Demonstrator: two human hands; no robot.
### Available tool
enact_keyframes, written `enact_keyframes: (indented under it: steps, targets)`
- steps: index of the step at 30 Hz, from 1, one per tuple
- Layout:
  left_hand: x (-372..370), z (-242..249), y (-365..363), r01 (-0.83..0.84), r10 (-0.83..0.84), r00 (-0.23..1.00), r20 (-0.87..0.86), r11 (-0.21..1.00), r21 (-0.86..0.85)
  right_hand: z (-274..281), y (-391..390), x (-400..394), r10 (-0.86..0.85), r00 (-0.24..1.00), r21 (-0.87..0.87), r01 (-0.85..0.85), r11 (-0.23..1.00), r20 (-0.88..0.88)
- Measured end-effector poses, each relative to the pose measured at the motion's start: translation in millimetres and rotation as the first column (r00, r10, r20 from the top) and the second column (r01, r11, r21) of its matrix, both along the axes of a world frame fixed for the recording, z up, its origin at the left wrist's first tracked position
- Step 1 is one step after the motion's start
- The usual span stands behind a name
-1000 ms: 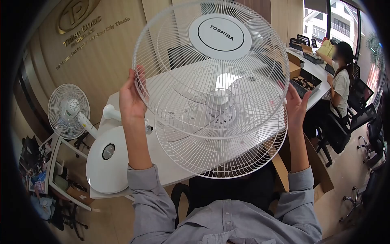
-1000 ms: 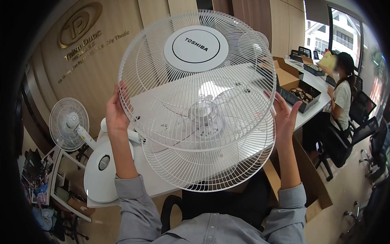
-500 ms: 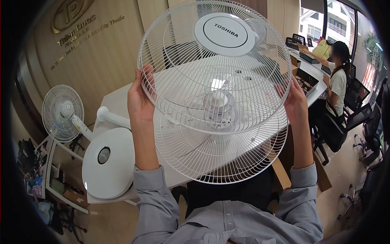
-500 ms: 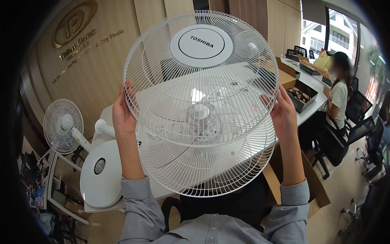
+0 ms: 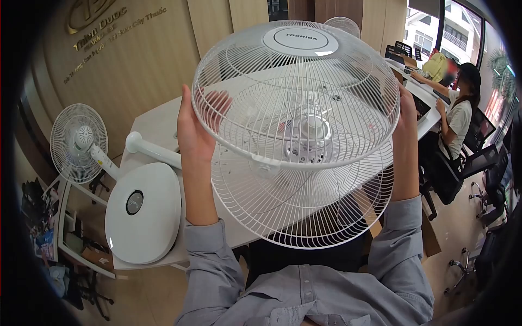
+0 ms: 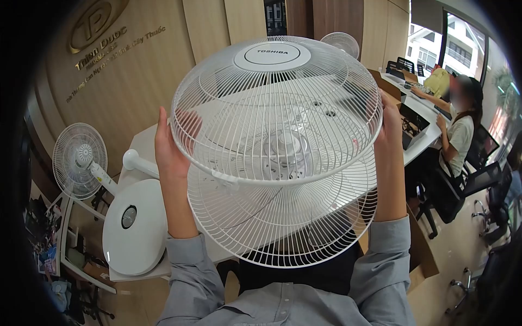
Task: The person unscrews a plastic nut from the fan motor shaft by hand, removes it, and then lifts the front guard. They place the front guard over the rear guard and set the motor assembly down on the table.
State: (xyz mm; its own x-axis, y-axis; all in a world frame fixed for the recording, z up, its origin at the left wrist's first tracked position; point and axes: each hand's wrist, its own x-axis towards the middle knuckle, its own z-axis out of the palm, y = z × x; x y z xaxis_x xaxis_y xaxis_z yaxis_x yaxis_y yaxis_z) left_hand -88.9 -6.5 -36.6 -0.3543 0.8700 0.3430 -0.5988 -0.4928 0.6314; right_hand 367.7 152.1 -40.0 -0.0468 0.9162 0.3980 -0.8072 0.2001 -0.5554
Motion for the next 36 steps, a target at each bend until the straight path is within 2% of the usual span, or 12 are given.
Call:
enact_keyframes:
  steps: [6,9,12,13,15,18,22,25,27,30,32,36]
  targets:
    - [15.4,10.8,-8.4,-0.074,0.071,0.997,0.037,0.992,0.106,13.4,-5.2,-7.1,-0.088,0.990,0.047,0.084,0.995,0.113]
    - [4.6,7.9,-4.9,0.110,-0.143,0.965,0.219,0.981,0.159,14.2,9.8,10.0,-0.068,0.980,0.128,0.044,0.991,0.187]
    - [1.1,-2.7,-3.2,-0.069,0.068,0.993,0.098,0.998,0.012,11.4,41.2,41.1,-0.045,0.945,0.212,-0.027,0.977,0.325]
    - [-8.6,-7.1,4.7,0.302,-0.317,0.947,0.049,0.933,0.196,19.5,29.0,30.1,-0.082,0.943,0.123,0.044,0.991,0.322]
    - [-31.5,-14.0,22.1,0.836,-0.852,0.471,-0.227,0.349,0.423,25.5,13.9,20.2,-0.207,0.914,0.056,0.200,0.978,0.349]
    - [3.5,-1.3,-9.6,0.247,-0.240,0.969,-0.064,0.956,0.161,0.4,46.0,22.0,-0.549,0.730,0.362,0.422,0.831,0.407]
    - [10.8,0.0,-7.4,0.121,-0.124,0.992,-0.001,0.967,0.223,0.3,43.4,34.0,-0.189,0.939,0.327,0.090,0.941,0.286]
    - [3.3,-3.3,-5.8,0.175,-0.195,0.980,0.022,0.920,0.351,20.7,22.2,24.0,0.581,0.812,0.155,-0.582,0.799,0.052]
    - [-4.7,-5.3,-1.9,0.278,-0.315,0.949,0.009,0.849,0.450,20.5,-13.0,4.7,0.398,0.908,0.096,-0.411,0.907,0.128]
    - [-16.0,-13.4,10.3,0.478,-0.581,0.813,-0.032,0.635,0.606,23.0,-26.4,-5.0,0.437,0.864,0.197,-0.488,0.850,0.251]
    - [-14.5,-14.2,8.6,0.397,-0.499,0.866,0.022,0.715,0.576,25.5,-28.3,-14.2,0.291,0.893,0.174,-0.365,0.915,0.344]
    - [-8.4,-15.7,2.3,0.240,-0.278,0.960,0.017,0.855,0.460,25.2,-10.6,-45.0,0.343,0.921,-0.115,-0.326,0.938,0.183]
